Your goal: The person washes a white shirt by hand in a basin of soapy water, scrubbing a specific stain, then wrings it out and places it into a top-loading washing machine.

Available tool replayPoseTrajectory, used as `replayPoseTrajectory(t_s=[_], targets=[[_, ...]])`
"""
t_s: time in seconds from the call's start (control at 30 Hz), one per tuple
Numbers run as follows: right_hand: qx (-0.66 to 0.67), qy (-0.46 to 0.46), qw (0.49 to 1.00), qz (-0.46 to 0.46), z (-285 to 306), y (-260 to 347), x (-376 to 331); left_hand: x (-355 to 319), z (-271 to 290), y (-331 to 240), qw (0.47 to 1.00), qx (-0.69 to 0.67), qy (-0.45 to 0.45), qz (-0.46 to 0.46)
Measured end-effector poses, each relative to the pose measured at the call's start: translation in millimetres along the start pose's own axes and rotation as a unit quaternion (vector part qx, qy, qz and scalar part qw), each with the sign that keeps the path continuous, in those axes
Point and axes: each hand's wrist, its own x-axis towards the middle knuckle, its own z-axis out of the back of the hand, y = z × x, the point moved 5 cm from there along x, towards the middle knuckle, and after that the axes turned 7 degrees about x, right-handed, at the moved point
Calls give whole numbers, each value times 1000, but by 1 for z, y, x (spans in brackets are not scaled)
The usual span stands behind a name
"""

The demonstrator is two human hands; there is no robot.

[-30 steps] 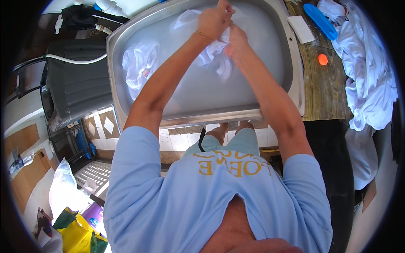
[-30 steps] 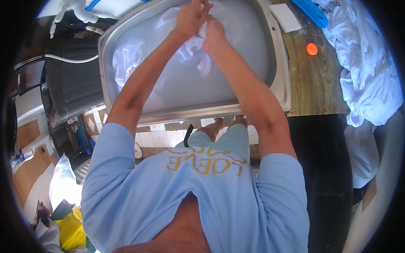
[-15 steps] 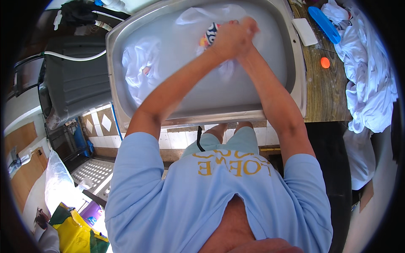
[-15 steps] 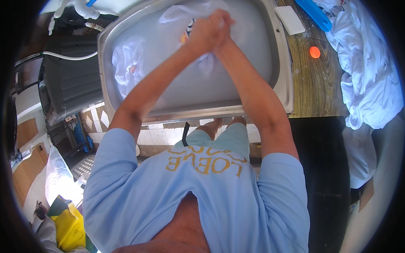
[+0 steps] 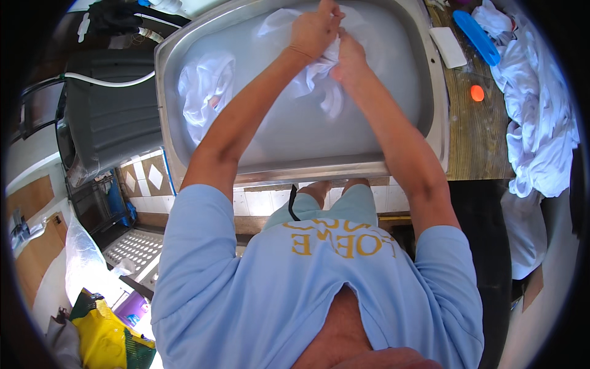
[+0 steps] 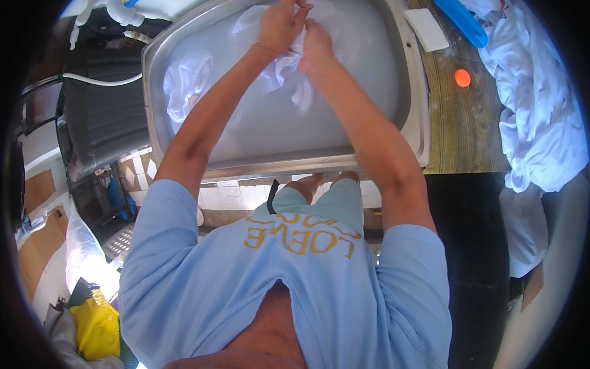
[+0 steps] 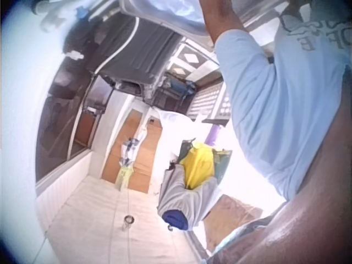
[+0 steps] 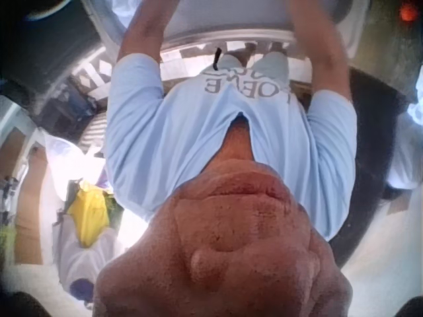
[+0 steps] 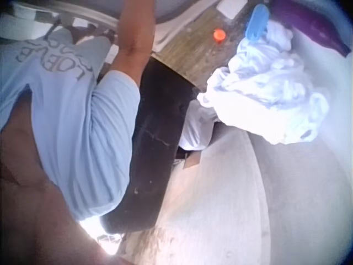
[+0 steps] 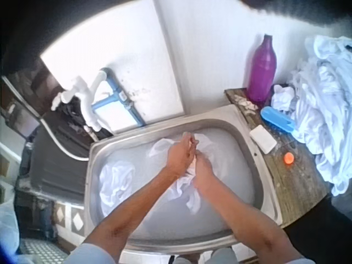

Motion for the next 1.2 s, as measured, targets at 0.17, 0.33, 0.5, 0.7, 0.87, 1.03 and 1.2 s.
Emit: replayPoseTrajectory(t_s=[0.17,0.33,0.5,0.7,0.87,1.03,1.2], targets=[[24,228,965,126,19,15,21,-25,-5,-59,995,4,-7,-102],[-71,23,995,70,-13,18,-12,-9,13,30,969,-207,-118,58],[-119,-17,984,129,-11,35,-12,-15,28,17,929,-321,-108,147],[-480,116,835,241,-5,50,6,-39,25,35,985,-86,82,126],[-747,71,563,347,6,35,8,-65,-16,63,985,123,105,57],[-700,-1,624,348,17,16,43,-87,-59,134,995,79,43,-34],[-484,107,816,297,6,43,24,-52,-18,91,963,-173,117,172]])
